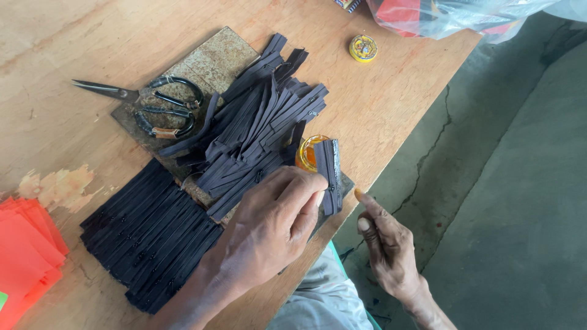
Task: The person repeatedly picks up black zipper strips, applies a yellow adhesive from a small jar to the zipper teeth using their finger, and places the treated strips into a separate pile. The process is repeated for multiple zipper strips.
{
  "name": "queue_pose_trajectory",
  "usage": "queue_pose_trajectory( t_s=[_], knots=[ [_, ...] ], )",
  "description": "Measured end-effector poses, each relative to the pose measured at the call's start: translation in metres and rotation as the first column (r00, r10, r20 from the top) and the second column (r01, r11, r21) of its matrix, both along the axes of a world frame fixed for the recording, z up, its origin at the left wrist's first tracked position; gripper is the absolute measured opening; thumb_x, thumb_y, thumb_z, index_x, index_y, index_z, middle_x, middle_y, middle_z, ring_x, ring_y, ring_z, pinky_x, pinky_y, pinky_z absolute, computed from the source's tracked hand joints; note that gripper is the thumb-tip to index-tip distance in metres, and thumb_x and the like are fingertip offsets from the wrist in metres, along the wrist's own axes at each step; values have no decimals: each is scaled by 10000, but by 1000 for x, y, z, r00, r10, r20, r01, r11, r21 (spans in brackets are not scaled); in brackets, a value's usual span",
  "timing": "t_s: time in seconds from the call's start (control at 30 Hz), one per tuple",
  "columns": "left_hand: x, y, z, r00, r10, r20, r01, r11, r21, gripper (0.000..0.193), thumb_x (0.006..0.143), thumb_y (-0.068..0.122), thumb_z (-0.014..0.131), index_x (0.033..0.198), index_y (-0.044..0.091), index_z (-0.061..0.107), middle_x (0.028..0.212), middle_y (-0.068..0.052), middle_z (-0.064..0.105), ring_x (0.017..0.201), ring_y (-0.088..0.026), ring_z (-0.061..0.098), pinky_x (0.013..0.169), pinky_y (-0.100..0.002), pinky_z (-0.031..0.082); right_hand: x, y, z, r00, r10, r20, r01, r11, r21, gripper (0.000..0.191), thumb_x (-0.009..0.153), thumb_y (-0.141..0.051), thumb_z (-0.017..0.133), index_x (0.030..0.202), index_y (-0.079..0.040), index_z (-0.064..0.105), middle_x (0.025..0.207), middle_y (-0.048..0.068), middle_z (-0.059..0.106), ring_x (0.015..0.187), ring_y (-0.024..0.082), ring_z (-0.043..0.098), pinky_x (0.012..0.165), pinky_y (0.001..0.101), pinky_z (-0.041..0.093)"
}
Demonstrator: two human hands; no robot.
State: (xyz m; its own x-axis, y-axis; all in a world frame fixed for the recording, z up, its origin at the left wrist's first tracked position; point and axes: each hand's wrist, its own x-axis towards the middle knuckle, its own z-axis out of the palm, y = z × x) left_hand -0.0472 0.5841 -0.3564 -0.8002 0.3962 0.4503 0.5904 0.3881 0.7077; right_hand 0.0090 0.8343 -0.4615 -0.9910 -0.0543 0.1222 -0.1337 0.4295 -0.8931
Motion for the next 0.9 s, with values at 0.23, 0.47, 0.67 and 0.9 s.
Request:
queue_pose_trajectory(
  t_s=[0.23,0.47,0.67,0.9],
  knots=[
    [2,-7,3,999,5,-54,-4,1000,22,217,973,0,649,1167,8,552,948,-123,618,839,-251,665,705,-378,561,-8,12,1,981,-195,-1,195,980,26,500,976,-40,685,1470,-14,611,769,29,586,669,52,456,618,205,413],
    [0,-5,2,999,-8,-32,9,1000,18,238,968,18,661,1184,18,561,972,-123,634,851,-246,691,684,-357,585,-15,2,16,998,-31,58,34,998,-61,766,818,50,753,1520,18,449,875,42,739,838,57,653,815,231,574],
    [1,-10,4,1000,3,27,-2,1000,-16,280,998,31,646,1254,24,534,888,-108,613,786,-235,675,666,-380,553,-16,-1,23,989,35,143,-30,999,-43,781,852,99,677,1562,11,360,942,66,747,915,87,695,891,260,581],
    [4,-14,10,996,-48,-72,53,997,56,308,929,-29,646,1217,35,555,1029,-99,640,981,-248,686,820,-377,581,-15,-6,25,964,47,263,-27,997,-78,779,903,97,618,1611,-42,325,1089,117,750,1058,144,699,960,295,573]
  ],
)
